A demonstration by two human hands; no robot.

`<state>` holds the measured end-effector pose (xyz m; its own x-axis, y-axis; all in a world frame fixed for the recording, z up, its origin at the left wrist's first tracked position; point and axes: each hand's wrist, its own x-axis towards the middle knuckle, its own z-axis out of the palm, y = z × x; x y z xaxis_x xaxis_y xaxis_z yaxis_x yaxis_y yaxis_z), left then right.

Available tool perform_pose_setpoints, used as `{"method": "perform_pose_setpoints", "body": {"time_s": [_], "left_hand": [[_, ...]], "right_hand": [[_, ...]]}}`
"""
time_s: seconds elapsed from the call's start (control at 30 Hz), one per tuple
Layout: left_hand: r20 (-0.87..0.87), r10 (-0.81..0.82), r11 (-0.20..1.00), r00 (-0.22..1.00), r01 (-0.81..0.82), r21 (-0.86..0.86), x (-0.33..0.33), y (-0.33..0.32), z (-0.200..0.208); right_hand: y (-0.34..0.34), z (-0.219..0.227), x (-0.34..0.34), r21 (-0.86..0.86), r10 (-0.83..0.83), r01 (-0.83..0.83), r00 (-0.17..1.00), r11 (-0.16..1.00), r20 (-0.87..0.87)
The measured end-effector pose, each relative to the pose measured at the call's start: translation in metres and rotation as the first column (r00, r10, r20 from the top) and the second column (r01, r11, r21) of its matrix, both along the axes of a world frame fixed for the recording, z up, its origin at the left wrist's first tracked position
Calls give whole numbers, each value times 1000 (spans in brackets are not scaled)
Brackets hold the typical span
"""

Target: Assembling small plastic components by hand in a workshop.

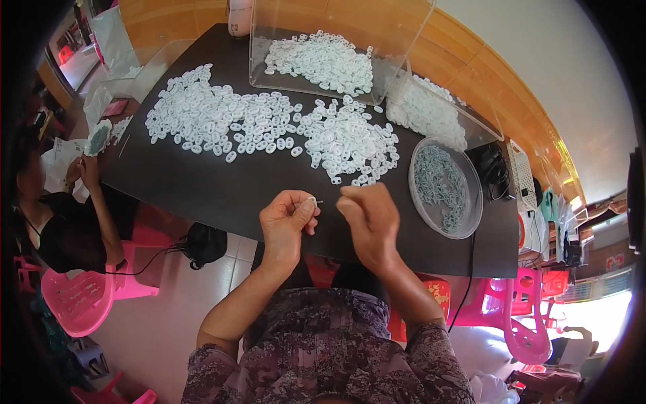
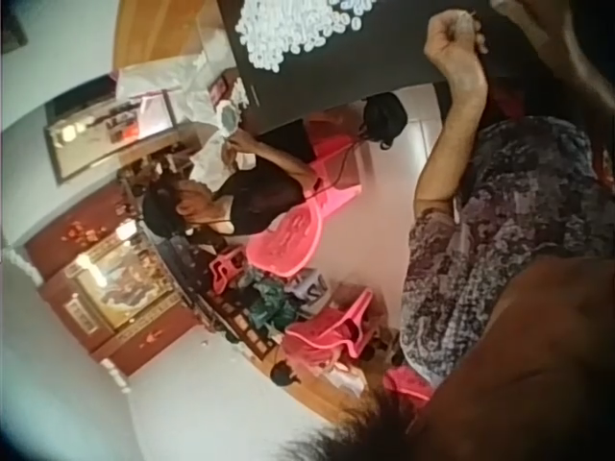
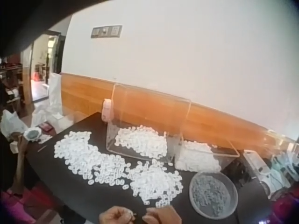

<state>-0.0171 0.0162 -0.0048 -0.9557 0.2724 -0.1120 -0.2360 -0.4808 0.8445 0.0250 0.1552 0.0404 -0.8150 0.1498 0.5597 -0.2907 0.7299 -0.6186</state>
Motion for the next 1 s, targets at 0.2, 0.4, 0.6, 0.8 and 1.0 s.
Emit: {"method": "perform_pose_setpoints", "body": {"time_s": [0.2, 0.4, 0.6, 0.8, 1.0], "left_hand": [[-15, 14, 999, 1000, -14, 31, -9, 7, 2], [0, 48, 999, 999, -48, -17, -17, 2, -2], [4, 2, 999, 1000, -2, 32, -11, 7, -2], [7, -12, 997, 1000, 12, 74, -10, 4, 1], [-14, -27, 998, 1000, 28, 50, -12, 4, 0]], "right_hand": [[-56, 69, 48, -258, 746, -816, 578, 518, -330], [-69, 82, 44, -249, 769, -875, 484, 416, -417], [-23, 89, 45, -263, 855, -878, 461, 400, -237], [56, 18, 30, 412, 49, -58, 998, 909, 33], [79, -25, 16, 538, -146, 64, 983, 840, 111]]}}
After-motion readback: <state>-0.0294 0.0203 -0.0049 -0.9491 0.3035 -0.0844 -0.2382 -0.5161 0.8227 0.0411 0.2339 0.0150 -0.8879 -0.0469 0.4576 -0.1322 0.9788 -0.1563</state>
